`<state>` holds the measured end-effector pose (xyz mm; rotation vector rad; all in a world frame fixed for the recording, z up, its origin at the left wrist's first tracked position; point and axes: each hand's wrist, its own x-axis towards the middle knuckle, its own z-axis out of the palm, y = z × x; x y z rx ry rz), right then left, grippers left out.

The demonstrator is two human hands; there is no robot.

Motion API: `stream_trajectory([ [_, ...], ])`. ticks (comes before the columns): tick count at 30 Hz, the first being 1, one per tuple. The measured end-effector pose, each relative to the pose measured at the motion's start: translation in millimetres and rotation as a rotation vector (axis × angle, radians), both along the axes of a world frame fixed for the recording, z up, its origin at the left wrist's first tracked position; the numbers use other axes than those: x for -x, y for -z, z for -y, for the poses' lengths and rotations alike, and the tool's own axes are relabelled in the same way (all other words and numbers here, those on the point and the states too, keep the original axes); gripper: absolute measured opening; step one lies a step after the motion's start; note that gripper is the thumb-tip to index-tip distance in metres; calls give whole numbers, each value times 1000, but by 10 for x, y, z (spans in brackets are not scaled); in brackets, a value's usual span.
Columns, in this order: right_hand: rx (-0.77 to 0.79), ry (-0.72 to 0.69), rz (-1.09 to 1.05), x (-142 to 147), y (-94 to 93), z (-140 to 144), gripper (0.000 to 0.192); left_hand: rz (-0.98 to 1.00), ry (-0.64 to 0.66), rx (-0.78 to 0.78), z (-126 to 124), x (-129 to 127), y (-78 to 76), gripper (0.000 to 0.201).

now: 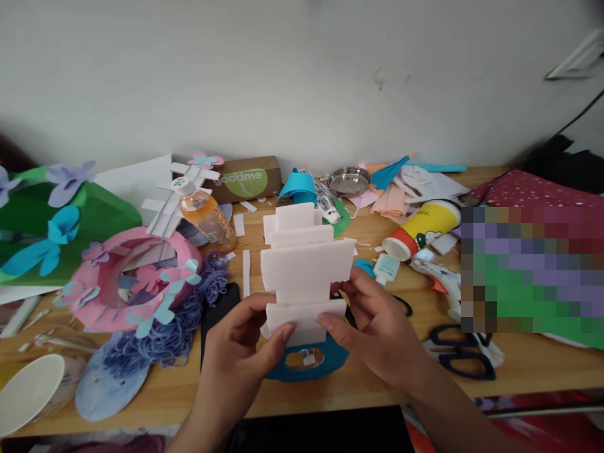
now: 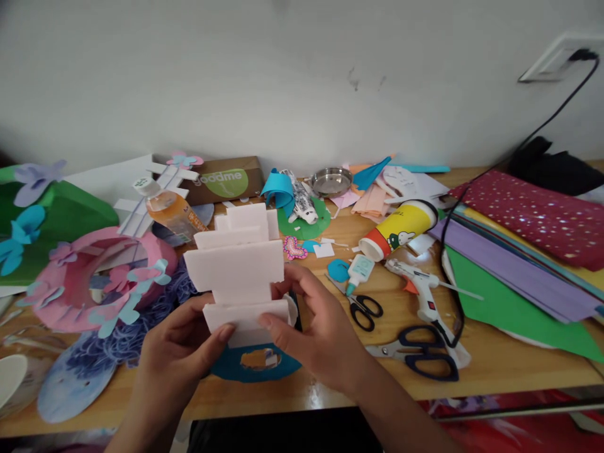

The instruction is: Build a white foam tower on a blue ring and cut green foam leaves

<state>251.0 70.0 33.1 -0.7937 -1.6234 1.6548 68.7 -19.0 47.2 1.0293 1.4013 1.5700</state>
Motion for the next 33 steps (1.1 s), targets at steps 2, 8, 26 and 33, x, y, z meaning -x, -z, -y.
stream_trajectory([
  [2,11,-3,0,1,-14,4,48,0,-9,9,1,0,-10,17],
  [8,36,-8,11,16,-29,18,51,-2,-4,25,36,10,19,19],
  [26,-43,344,99,55,187,-91,32,269,-95,135,-173,259,262,25],
  [33,-167,217,321,14,406,77,40,402,-171,151,-334,296,271,31],
])
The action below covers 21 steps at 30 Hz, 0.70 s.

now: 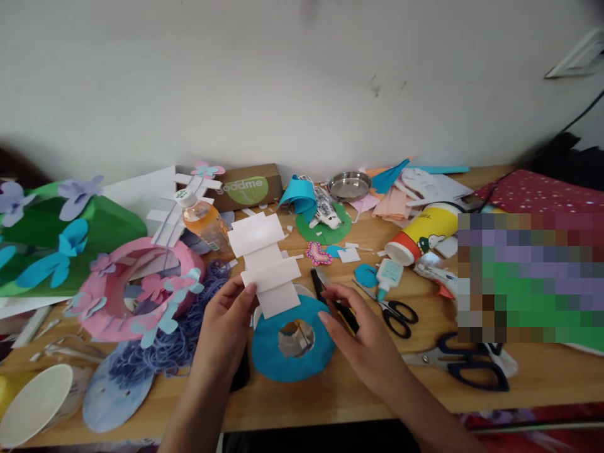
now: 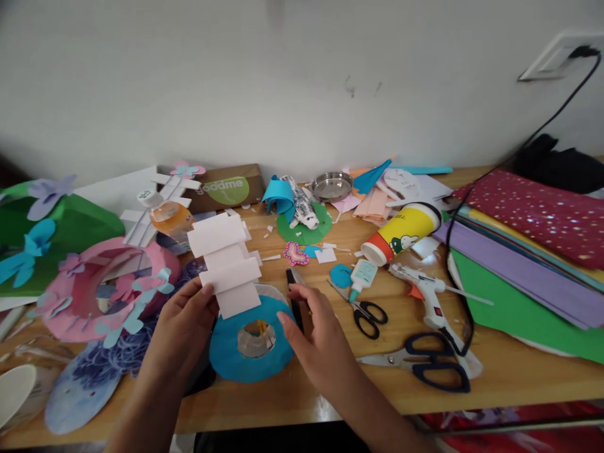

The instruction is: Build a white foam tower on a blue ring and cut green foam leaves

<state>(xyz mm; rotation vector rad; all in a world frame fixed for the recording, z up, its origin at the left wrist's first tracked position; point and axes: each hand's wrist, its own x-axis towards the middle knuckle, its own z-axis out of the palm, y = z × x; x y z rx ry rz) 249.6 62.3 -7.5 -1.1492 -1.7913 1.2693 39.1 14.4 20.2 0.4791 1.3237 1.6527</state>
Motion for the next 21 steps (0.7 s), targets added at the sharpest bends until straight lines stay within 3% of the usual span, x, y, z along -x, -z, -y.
stream_trajectory([
  [5,-40,-73,72,-1,34,16,34,39,-23,29,-55,13,-7,35],
  [13,144,-102,11,8,-18,45,31,34,-20,19,-75,8,-47,36],
  [21,49,-87,29,26,-3,92,28,34,-2,22,-43,24,-41,34],
])
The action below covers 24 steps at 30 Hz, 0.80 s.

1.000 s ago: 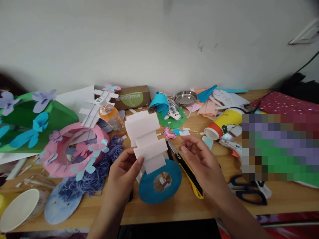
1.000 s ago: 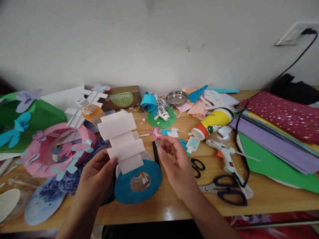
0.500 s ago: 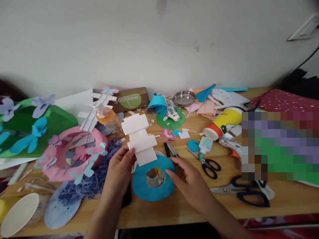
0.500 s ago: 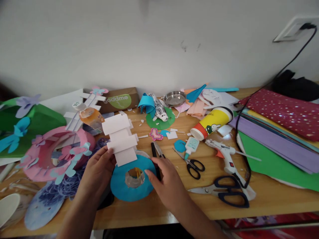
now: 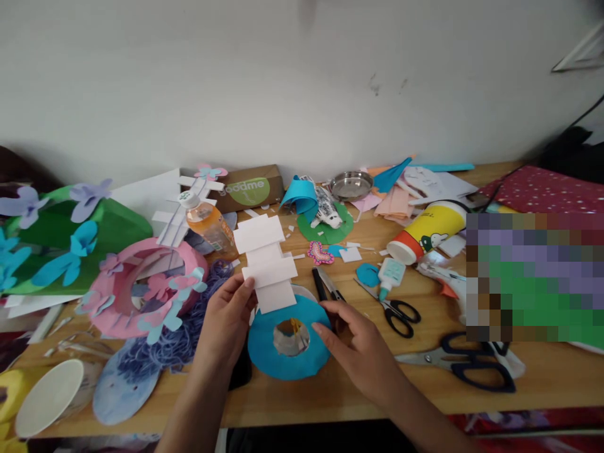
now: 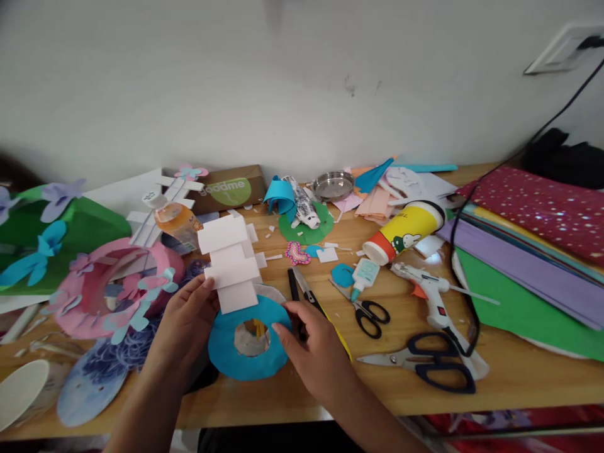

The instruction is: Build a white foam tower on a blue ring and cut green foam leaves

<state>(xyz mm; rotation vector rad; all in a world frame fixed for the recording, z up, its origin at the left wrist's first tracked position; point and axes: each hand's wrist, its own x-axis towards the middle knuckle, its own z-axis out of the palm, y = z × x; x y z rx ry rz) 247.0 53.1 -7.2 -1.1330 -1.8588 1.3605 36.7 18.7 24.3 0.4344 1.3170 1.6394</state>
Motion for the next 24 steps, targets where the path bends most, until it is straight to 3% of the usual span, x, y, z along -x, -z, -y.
stream_trajectory([
  [5,76,-50,-65,-11,-106,35,26,0,12,36,-26,8,3,38],
  [13,437,-50,-316,-11,-183,35,28,65,31,97,-26,46,5,33],
  [24,575,-61,-389,-50,-277,38,34,185,105,149,-17,9,-183,29],
])
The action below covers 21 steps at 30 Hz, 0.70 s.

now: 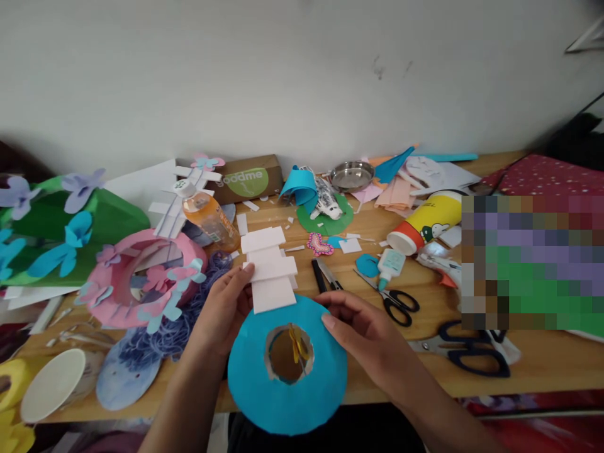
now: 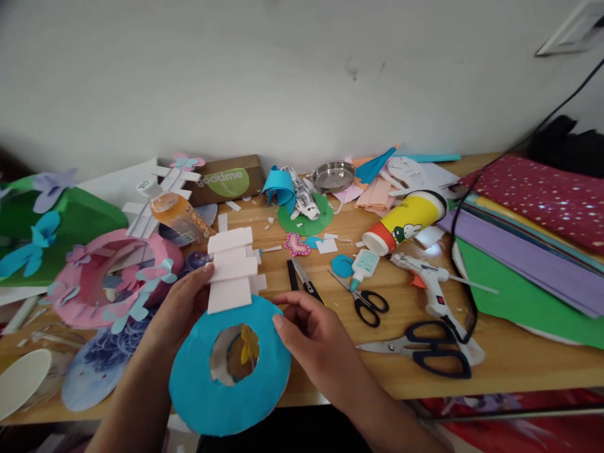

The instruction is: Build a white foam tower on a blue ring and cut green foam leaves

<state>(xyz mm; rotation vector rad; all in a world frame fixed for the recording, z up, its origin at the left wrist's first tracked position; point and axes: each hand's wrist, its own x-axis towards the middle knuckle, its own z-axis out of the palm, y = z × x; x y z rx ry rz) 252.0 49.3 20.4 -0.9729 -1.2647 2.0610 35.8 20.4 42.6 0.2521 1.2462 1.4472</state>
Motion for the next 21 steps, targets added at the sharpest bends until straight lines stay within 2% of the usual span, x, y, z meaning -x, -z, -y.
stream_trajectory([
  [5,-64,1,63,-21,-33,-3,38,-14,25,25,26,-16,9,28],
  [9,-207,93,151,43,-69,-135,43,-17,62,29,45,-71,25,28],
  [15,-219,101,16,189,-34,-293,32,10,135,22,69,-178,44,29],
  [21,-299,149,91,211,-53,-334,25,24,173,3,106,-188,83,28],
])
